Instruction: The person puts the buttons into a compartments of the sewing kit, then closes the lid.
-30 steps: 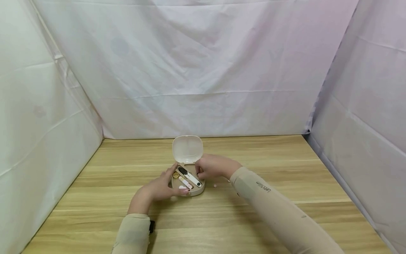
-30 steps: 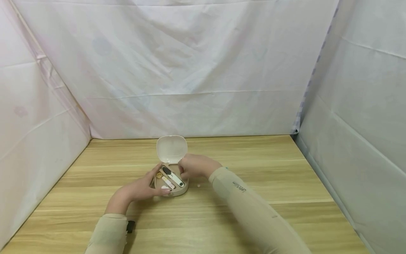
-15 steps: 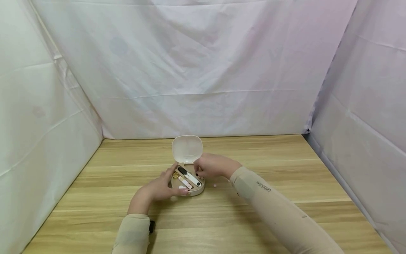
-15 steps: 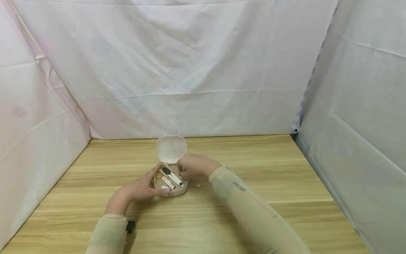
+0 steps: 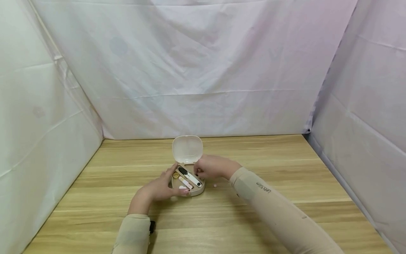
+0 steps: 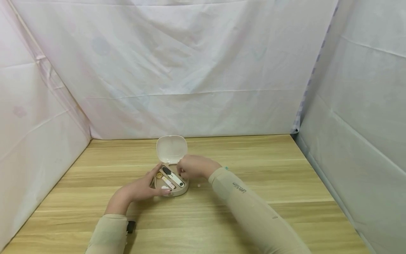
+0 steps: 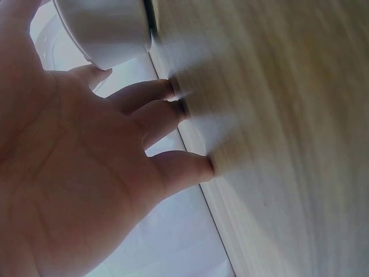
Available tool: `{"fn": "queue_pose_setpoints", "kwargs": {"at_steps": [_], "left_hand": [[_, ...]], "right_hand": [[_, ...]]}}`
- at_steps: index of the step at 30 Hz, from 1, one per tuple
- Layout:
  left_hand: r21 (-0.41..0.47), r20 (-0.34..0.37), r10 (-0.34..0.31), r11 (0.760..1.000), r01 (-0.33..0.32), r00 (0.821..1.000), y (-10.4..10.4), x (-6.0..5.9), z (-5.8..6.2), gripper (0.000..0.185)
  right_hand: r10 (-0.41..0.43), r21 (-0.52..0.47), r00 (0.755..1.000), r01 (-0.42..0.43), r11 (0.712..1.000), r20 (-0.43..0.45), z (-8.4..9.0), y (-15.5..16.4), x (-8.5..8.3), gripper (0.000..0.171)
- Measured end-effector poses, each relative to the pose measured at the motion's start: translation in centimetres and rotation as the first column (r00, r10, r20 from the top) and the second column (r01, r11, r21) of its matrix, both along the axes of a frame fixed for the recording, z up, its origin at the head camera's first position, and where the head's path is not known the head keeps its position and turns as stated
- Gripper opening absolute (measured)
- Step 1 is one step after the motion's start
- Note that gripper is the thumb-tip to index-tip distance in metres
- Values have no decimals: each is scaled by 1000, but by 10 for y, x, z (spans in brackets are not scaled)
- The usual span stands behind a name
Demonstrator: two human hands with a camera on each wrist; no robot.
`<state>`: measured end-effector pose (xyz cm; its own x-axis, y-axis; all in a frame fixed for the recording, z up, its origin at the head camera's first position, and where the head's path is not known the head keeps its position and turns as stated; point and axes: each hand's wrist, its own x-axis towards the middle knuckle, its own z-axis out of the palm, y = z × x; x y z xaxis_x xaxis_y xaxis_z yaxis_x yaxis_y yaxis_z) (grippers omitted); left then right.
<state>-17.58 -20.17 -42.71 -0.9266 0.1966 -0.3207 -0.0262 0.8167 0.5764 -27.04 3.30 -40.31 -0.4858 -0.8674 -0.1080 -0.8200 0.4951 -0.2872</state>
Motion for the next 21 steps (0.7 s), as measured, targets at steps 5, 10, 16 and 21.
{"fn": "queue_pose_setpoints", "kwargs": {"at_steps": [5,10,16,21], "left_hand": [[5,1,1,1000,-1,1000,1,1,1,125],[6,0,-1,1000,1,1000,1,0,0,125],[5,1,1,1000,-1,1000,0,0,-2,125],[6,2,1,1000,-1,1000,0,-2,-2,126]], "right_hand": [[20,-10,1000,-20,1000,-11,1,-1,0,16],[-1,-18,1000,1,1000,-12,4,3,2,14],[-10,-22,999,9,1000,-33,11,17,2,12],[-40,4,997,40,999,-61,17,36,1,14]]}}
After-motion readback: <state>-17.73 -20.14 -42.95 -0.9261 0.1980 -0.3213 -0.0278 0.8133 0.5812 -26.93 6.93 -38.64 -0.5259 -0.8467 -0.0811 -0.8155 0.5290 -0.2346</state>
